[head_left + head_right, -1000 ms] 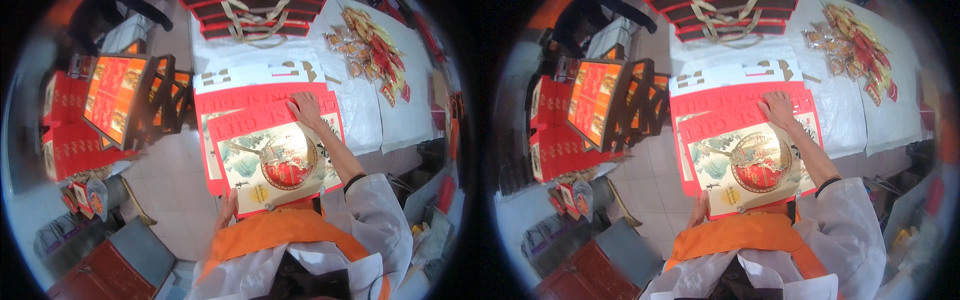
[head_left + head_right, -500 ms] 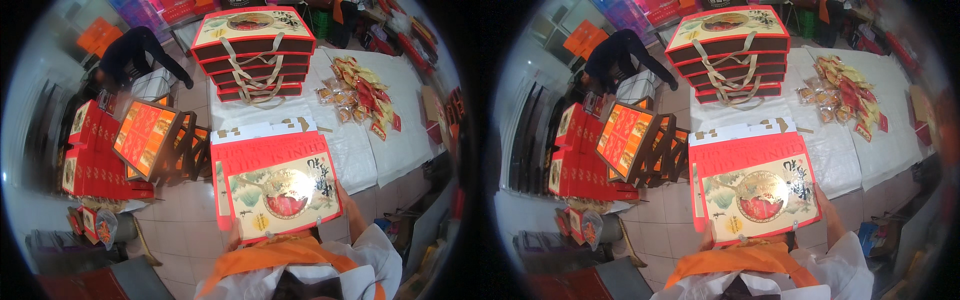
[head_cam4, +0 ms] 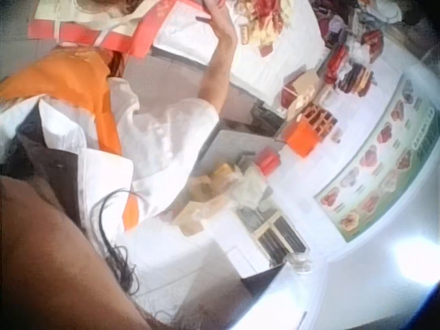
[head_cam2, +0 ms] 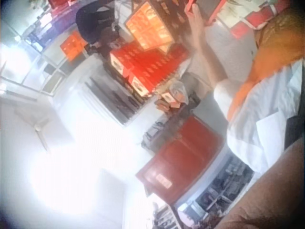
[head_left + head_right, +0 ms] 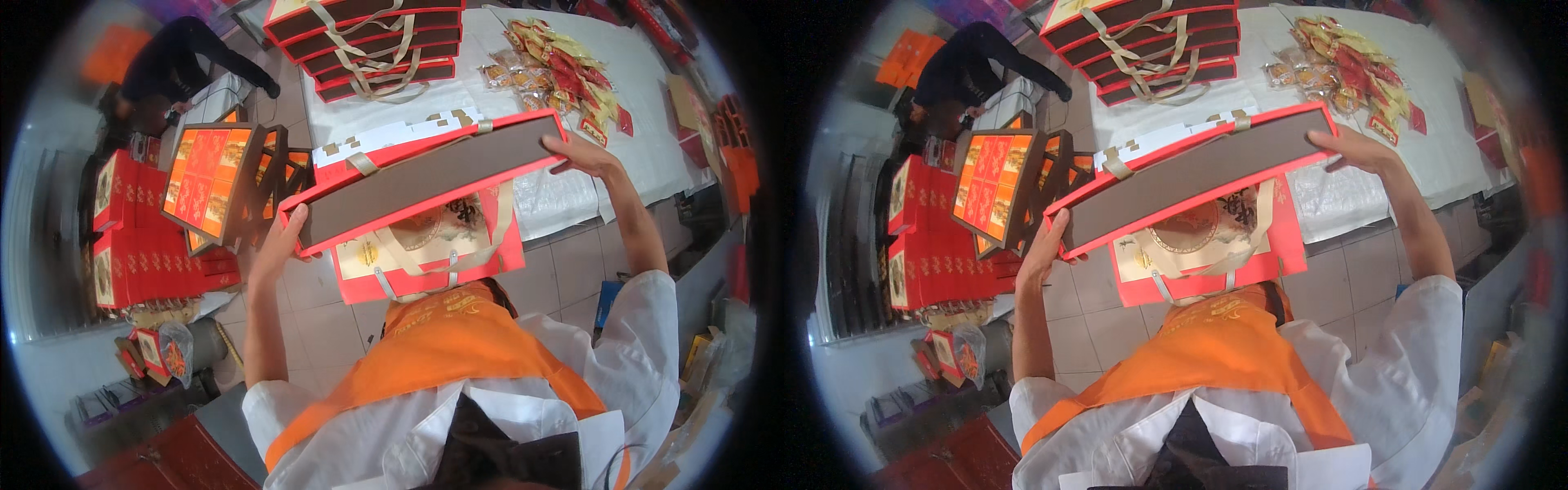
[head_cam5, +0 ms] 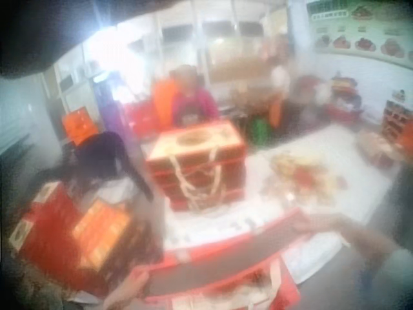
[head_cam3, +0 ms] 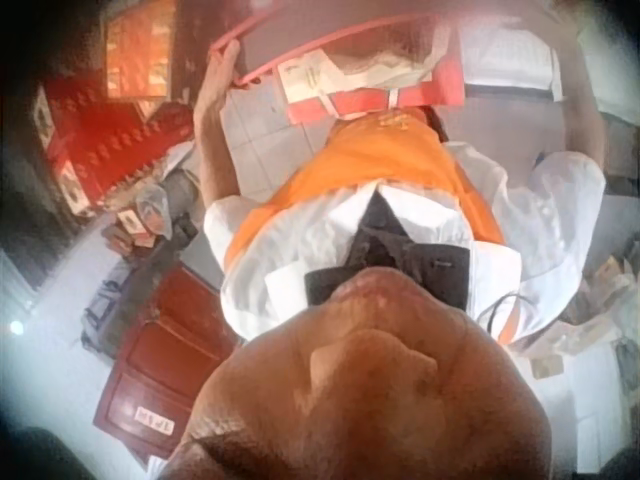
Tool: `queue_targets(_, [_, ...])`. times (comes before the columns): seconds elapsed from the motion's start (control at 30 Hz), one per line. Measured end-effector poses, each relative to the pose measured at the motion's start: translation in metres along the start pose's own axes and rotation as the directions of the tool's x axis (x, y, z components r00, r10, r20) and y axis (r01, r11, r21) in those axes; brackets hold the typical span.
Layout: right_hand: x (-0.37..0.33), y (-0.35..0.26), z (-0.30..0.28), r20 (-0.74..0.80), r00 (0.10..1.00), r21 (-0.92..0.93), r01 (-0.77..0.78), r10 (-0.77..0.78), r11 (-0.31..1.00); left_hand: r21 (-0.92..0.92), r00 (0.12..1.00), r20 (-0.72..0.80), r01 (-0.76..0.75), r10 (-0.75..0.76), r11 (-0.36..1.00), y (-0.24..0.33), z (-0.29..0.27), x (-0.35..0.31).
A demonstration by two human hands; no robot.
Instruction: The person assembles red and orange gift boxes by folding flaps, inserting inner trays, and closing lids. They repeatedly handle multiple boxes, stacking completed units on the table.
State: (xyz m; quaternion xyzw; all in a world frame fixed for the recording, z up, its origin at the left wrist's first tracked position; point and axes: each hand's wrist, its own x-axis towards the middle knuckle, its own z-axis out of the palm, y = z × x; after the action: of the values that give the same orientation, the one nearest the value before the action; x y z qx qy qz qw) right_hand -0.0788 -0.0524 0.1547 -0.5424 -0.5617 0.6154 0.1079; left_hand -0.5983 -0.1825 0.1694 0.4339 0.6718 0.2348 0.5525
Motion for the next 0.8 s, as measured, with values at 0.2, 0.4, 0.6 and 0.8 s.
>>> queue_targets(0.2, [-0.007,-0.018,0.022,-0.106,0.994,-0.009,-0.005,0.004,1.0,-0.087,0.997,-0.005,-0.073,0.073,0.994,-0.015,0.001,0.003])
queue_targets(0.4, [-0.015,-0.005,0.036,-0.366,0.881,-0.162,0.256,-0.299,0.953,-0.057,0.969,-0.145,-0.208,0.198,0.976,-0.047,0.009,0.003])
queue_targets(0.6, [0.011,-0.051,0.053,0.1,0.724,-0.95,0.273,-0.683,0.151,0.186,0.854,-0.424,-0.244,0.302,0.952,-0.036,0.018,0.007])
queue_targets(0.8, [0.047,-0.1,0.065,0.347,0.713,-0.817,0.548,-0.61,0.176,0.789,0.661,-0.163,-0.358,0.733,0.498,0.016,0.008,0.032])
